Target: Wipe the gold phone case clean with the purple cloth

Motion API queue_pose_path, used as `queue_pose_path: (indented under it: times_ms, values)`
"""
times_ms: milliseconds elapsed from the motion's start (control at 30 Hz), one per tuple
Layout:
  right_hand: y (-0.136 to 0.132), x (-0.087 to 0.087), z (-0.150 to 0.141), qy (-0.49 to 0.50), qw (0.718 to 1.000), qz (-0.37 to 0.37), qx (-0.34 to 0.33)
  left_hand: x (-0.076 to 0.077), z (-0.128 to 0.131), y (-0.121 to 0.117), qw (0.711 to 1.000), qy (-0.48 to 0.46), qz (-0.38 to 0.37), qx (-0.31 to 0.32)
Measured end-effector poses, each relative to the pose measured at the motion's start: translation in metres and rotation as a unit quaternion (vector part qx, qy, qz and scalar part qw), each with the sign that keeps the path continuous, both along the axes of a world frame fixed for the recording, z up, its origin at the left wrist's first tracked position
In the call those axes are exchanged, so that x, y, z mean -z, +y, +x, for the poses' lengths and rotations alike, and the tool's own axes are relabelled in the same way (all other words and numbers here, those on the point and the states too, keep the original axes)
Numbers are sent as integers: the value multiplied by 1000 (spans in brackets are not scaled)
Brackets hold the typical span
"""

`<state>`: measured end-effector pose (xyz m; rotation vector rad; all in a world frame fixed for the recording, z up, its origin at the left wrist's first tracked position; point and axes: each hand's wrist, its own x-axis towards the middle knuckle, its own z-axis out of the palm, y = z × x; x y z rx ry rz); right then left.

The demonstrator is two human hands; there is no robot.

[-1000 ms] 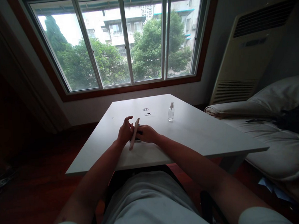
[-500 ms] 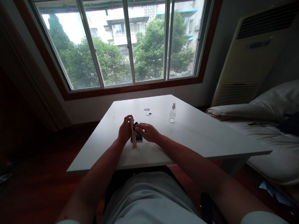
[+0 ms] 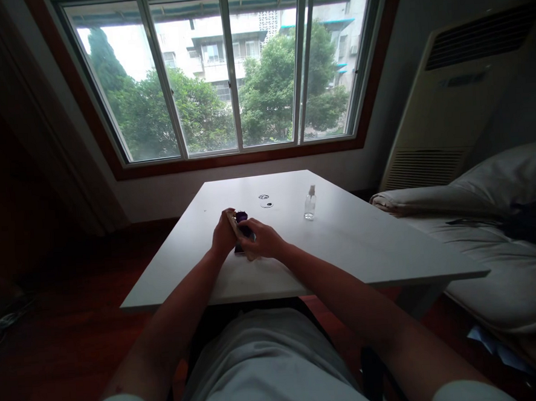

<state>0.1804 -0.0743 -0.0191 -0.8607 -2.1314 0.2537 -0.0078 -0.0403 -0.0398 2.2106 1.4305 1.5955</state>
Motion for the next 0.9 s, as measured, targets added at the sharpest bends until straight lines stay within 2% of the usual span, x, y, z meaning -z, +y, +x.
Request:
queue_pose_path:
  times_ms: [133,300,467,667,900]
  values:
    - [4,4,2,-12,1000,-15,22,2,0,6,999,-23,11,-31]
    - [19,11,6,43,996,-66,-33,6,-6,13,999,-37,17,-32]
    - [40,20,14,92,987,-116,-66,11,-8,22,997,-70,-25,-10]
    - [58,26,24,122,989,-86,17,15,-7,27,991,-95,-97,-1]
    - [67,27,31,208,970,-57,116,9,-5,21,987,-110,-115,22]
